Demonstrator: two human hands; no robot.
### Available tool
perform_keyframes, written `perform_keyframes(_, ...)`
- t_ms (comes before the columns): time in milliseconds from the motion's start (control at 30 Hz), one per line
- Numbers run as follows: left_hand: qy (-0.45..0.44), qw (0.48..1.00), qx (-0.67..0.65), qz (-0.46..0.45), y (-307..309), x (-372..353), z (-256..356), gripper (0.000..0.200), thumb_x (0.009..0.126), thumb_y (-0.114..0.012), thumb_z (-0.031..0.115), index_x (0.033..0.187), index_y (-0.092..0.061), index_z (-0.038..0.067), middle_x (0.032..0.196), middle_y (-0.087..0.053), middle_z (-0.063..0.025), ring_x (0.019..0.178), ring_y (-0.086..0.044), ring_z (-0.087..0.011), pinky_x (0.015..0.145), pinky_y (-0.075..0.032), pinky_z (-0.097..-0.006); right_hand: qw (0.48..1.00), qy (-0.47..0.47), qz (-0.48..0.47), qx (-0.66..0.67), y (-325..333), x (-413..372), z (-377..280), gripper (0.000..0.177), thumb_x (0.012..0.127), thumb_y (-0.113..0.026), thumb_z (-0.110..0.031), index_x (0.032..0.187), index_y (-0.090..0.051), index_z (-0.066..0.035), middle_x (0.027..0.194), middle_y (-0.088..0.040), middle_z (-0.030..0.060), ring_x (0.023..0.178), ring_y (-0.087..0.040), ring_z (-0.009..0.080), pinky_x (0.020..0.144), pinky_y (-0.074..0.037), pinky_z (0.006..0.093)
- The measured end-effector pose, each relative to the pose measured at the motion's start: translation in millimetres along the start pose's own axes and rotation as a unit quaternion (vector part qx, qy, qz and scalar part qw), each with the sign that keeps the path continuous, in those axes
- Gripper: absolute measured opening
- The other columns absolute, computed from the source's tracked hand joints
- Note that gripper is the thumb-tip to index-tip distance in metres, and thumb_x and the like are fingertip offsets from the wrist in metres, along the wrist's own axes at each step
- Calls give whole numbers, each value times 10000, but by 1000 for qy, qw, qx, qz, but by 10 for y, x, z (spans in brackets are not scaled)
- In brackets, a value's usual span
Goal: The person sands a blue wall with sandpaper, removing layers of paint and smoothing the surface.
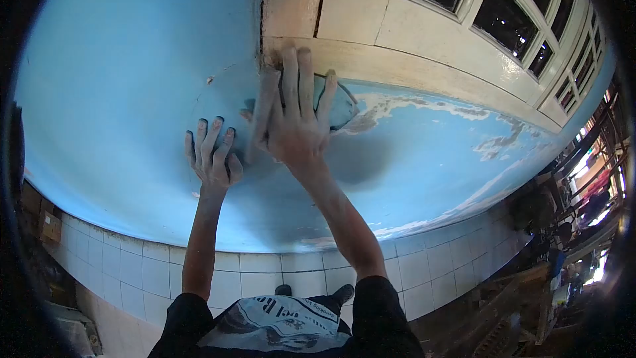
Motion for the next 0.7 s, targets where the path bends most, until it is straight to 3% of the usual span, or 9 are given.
perform_keyframes(133, 3, 1000, -12, 23, 31, -7, -22, 439, 774, -444, 103, 1175, -597, 195, 1287, -568, -31, 1251, -492, -241, 1097, -245, -479, 985, 94, -111, -92, -378, -672, -229, 702, 868, -431, -617, 1298, -513, -69, 1364, -474, 147, 1270, -433, 337, 1013, -243, 651)
perform_keyframes(200, -3, 996, -77, 47, 100, -9, -45, 418, 769, -437, 95, 1136, -622, 170, 1278, -572, -58, 1230, -513, -251, 1107, -229, -479, 991, 107, -78, -1, -436, -1275, -345, 516, 883, -503, -471, 1272, -570, -138, 1392, -482, 44, 1304, -412, 215, 1034, -290, 561)
perform_keyframes(300, -35, 995, -87, 36, 179, 81, -109, 362, 821, -438, 135, 1133, -622, 134, 1268, -574, -86, 1202, -534, -273, 1106, -224, -485, 989, 128, -78, -17, -522, -1433, -310, 545, 864, -543, -488, 1295, -556, -155, 1389, -483, 29, 1293, -401, 200, 1032, -292, 559)
perform_keyframes(367, -39, 997, -64, 34, 266, 232, -229, 352, 853, -423, 161, 1152, -595, 93, 1293, -545, -121, 1239, -489, -300, 1108, -198, -496, 986, 145, -83, -22, -381, -957, -301, 679, 795, -620, -507, 1323, -501, -97, 1387, -466, 103, 1337, -336, 278, 1037, -227, 648)
perform_keyframes(433, -40, 998, -38, 34, 335, 377, -366, 355, 885, -408, 187, 1172, -567, 52, 1318, -516, -157, 1275, -444, -328, 1111, -172, -508, 994, 46, -81, 48, -151, -227, -85, 690, 767, -650, -481, 1329, -502, -109, 1398, -455, 86, 1330, -352, 272, 1037, -243, 635)
perform_keyframes(500, -1, 999, 3, 43, 388, 516, -583, 409, 911, -385, 224, 1242, -516, 22, 1360, -473, -174, 1319, -380, -348, 1110, -132, -526, 997, 31, -67, 30, -29, 153, -63, 658, 800, -621, -477, 1344, -493, -130, 1397, -456, 75, 1333, -351, 244, 1045, -261, 594)
perform_keyframes(567, 40, 998, 1, 51, 427, 605, -706, 435, 919, -370, 242, 1270, -492, 14, 1375, -455, -181, 1331, -356, -359, 1108, -123, -534, 998, 11, -55, 8, -109, -32, -43, 626, 833, -593, -473, 1359, -483, -151, 1396, -456, 64, 1336, -350, 216, 1054, -279, 554)
perform_keyframes(633, 86, 994, -2, 63, 451, 612, -806, 463, 928, -355, 261, 1297, -468, 6, 1389, -437, -189, 1343, -333, -371, 1106, -115, -542, 899, 176, -276, 290, -644, -853, -564, 712, 794, -598, -521, 1376, -453, -137, 1383, -465, 92, 1343, -332, 288, 1038, -271, 596)
perform_keyframes(700, 89, 995, 21, 48, 415, 610, -798, 486, 929, -337, 271, 1318, -450, 3, 1407, -414, -193, 1350, -315, -388, 1107, -107, -541, 930, 251, -194, 188, -524, -863, -505, 720, 790, -605, -518, 1381, -443, -140, 1396, -449, 94, 1350, -322, 302, 1046, -281, 569)
Point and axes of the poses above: each hand's wrist, its own x-axis towards the middle knuckle, its own y-axis out of the back of the hand, z = x × y, the point moved 10 cm from there along x, towards the middle knuckle
